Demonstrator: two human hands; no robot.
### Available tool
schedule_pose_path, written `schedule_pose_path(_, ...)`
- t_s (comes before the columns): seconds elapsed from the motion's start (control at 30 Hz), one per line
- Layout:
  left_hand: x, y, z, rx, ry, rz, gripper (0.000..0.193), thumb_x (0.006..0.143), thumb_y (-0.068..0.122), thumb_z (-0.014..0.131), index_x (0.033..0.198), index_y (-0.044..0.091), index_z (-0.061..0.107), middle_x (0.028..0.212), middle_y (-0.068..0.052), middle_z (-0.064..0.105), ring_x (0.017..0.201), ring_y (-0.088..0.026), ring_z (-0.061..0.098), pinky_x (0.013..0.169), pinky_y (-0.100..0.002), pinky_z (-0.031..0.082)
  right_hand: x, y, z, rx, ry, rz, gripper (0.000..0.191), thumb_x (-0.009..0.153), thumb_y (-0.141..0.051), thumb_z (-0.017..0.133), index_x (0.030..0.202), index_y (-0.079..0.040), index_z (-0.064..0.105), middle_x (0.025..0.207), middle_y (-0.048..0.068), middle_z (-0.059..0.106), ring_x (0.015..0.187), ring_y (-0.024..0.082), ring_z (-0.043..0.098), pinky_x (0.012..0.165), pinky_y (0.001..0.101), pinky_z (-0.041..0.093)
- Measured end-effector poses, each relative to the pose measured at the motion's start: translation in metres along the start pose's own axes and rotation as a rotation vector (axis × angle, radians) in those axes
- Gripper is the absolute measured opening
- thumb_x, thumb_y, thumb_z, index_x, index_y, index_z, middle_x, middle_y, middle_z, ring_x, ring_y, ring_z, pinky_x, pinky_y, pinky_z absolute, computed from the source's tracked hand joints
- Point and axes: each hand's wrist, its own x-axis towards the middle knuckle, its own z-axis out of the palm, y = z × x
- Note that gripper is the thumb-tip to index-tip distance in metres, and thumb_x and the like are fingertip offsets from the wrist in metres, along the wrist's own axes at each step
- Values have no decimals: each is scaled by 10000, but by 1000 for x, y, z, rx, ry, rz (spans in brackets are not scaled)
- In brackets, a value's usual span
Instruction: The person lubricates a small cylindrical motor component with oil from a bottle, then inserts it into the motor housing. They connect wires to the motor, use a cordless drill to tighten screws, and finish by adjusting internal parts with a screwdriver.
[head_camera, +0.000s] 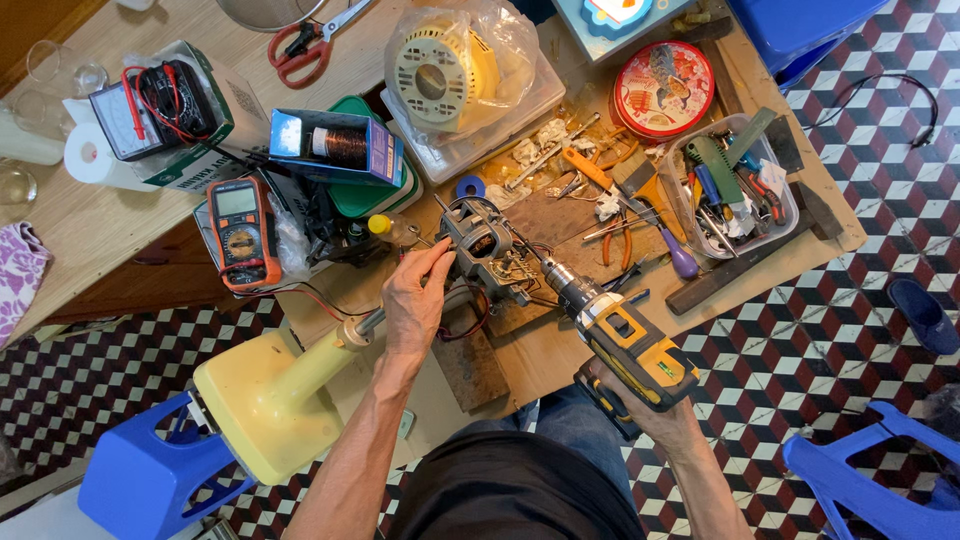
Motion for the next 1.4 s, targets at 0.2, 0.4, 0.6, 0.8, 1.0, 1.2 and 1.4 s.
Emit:
schedule_pose_path(0.2, 0, 0, 1, -1, -3, -4, 262, 964, 186, 714, 1199, 77, 757, 1000, -54, 746, 806, -144, 670, 730, -292, 533, 1, 0, -2, -41, 51, 94, 208, 850, -204, 761, 1008, -69, 765, 889, 60, 797, 813, 163, 769, 729, 347, 661)
schedule_pose_path(0.4, -2, -3, -1, -7, 2, 2, 268, 961, 189, 716, 1200, 77, 755, 1001, -55, 747, 816, -145, 675, 737, -292, 535, -1, 7, -1, -37, 24, 23, 226, 853, -222, 749, 1026, -77, 760, 889, 60, 805, 809, 165, 783, 726, 346, 628)
schedule_pose_path(0.6, -2, -4, -2, -20, 4, 11, 263, 961, 186, 719, 1197, 76, 755, 1002, -59, 748, 827, -143, 683, 737, -288, 540, 2, 8, -2, -50, 20, 21, 213, 863, -215, 750, 1010, -61, 762, 891, 71, 802, 802, 178, 786, 711, 340, 669)
schedule_pose_path(0.8, -1, -4, -3, -14, 3, 13, 260, 957, 180, 717, 1193, 78, 758, 988, -64, 751, 811, -149, 683, 718, -293, 541, 5, 16, -1, -94, 13, -28, 203, 865, -195, 753, 1019, -62, 763, 876, 62, 800, 792, 167, 779, 705, 327, 629)
schedule_pose_path(1.0, -3, -2, -2, -6, 17, 62, 256, 960, 161, 721, 1191, 56, 755, 1002, -80, 751, 834, -167, 692, 739, -307, 546, 7, 35, -8, -109, 7, -87, 182, 873, -146, 749, 1035, -63, 757, 893, 56, 802, 790, 147, 779, 716, 316, 622)
schedule_pose_path(1.2, -3, 1, -7, 39, -18, 128, 283, 938, 153, 731, 1196, 37, 727, 1046, -105, 738, 901, -208, 711, 768, -318, 552, 12, 40, -8, -198, -44, -312, 201, 877, -155, 753, 1057, -65, 747, 922, 35, 795, 806, 108, 771, 698, 278, 611)
schedule_pose_path(1.4, 5, -3, -8, 11, -27, 143, 252, 932, 141, 734, 1170, 62, 748, 1060, -102, 753, 922, -210, 729, 796, -320, 565, 13, 20, -1, -270, 69, -34, 235, 850, -149, 781, 1070, -66, 771, 880, 65, 801, 726, 144, 755, 619, 299, 642)
